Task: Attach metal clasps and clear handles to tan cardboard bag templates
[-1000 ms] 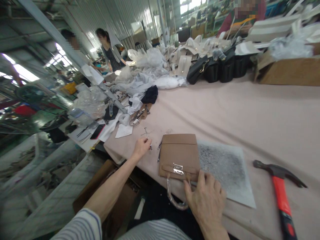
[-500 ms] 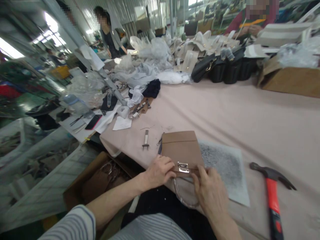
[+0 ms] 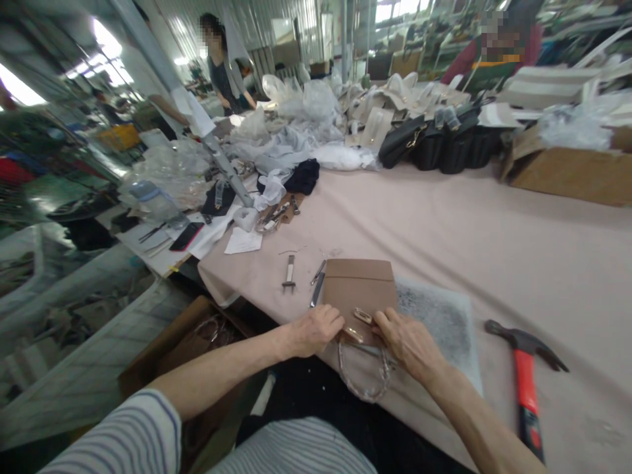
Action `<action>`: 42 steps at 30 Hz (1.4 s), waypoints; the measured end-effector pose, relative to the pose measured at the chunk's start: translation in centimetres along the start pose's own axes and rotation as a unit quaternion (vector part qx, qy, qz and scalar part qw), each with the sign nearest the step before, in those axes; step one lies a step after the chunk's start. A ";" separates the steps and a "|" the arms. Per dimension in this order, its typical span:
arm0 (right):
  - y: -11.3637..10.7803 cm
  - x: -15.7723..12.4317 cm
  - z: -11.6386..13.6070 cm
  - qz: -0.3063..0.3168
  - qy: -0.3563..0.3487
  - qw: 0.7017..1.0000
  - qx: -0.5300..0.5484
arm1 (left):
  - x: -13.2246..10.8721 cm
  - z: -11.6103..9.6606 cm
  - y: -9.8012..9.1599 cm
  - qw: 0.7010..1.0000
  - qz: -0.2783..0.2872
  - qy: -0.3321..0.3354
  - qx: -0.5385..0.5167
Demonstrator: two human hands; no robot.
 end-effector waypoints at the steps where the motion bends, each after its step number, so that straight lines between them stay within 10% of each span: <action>1: 0.0 -0.2 0.0 0.000 -0.018 1.000 0.002 | -0.3 0.2 0.1 1.000 -0.008 0.007 -0.010; 9: -1.1 -3.1 -0.1 -0.041 -0.151 0.987 0.024 | -3.0 2.2 1.7 0.979 -0.083 0.106 -0.155; 14: -1.5 -4.2 0.7 -0.136 -0.192 0.971 -0.053 | -3.3 2.1 2.4 0.965 -0.154 0.085 -0.193; 20: -1.4 -3.7 0.9 -0.110 -0.213 0.971 -0.012 | -3.0 1.7 2.9 0.956 -0.201 0.074 -0.198; 42: 3.0 -4.6 0.3 -0.326 0.083 0.941 -0.026 | -0.3 2.2 2.6 0.956 -0.260 -0.011 -0.136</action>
Point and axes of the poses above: each hand's wrist, its own x-axis towards the middle knuckle, its own y-axis out of the palm, z = x × y, the point moved 5 cm from there along x, towards the middle knuckle, and after that the axes turned 1 degree about -y, right-handed, at the moved point
